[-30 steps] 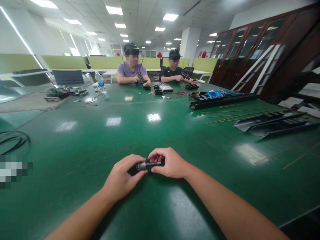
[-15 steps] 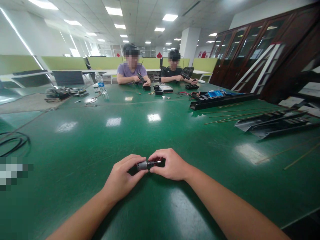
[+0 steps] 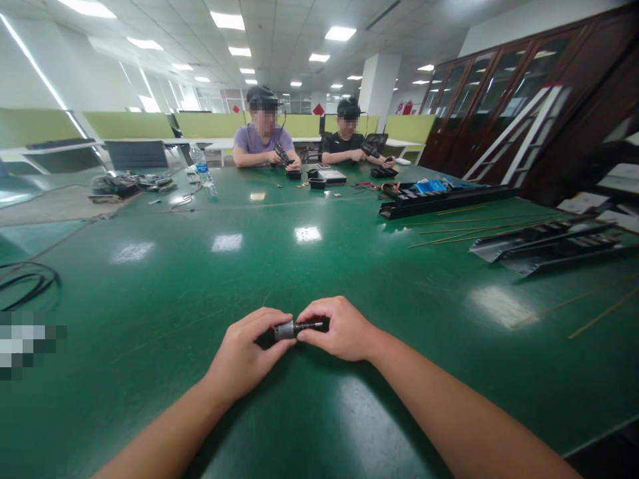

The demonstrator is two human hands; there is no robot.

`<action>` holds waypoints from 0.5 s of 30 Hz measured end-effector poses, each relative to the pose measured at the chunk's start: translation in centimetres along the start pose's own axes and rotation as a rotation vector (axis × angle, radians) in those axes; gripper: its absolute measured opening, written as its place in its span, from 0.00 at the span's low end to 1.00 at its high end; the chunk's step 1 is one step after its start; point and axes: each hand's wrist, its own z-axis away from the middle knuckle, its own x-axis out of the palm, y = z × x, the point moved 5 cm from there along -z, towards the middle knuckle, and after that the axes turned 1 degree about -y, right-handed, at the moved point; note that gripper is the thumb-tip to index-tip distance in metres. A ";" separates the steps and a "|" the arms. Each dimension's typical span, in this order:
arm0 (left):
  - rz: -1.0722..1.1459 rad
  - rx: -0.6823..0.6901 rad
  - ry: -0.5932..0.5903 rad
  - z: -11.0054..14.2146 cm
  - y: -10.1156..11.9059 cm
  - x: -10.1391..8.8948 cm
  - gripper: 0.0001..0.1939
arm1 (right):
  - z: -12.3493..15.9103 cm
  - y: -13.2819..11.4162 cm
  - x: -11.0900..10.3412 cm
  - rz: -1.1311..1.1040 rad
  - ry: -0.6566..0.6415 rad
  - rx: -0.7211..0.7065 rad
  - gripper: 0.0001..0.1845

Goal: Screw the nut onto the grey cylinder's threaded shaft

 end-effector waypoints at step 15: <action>-0.005 0.023 0.003 -0.3 0.0 -0.1 0.14 | 0.0 -0.1 0.0 0.012 -0.010 0.001 0.06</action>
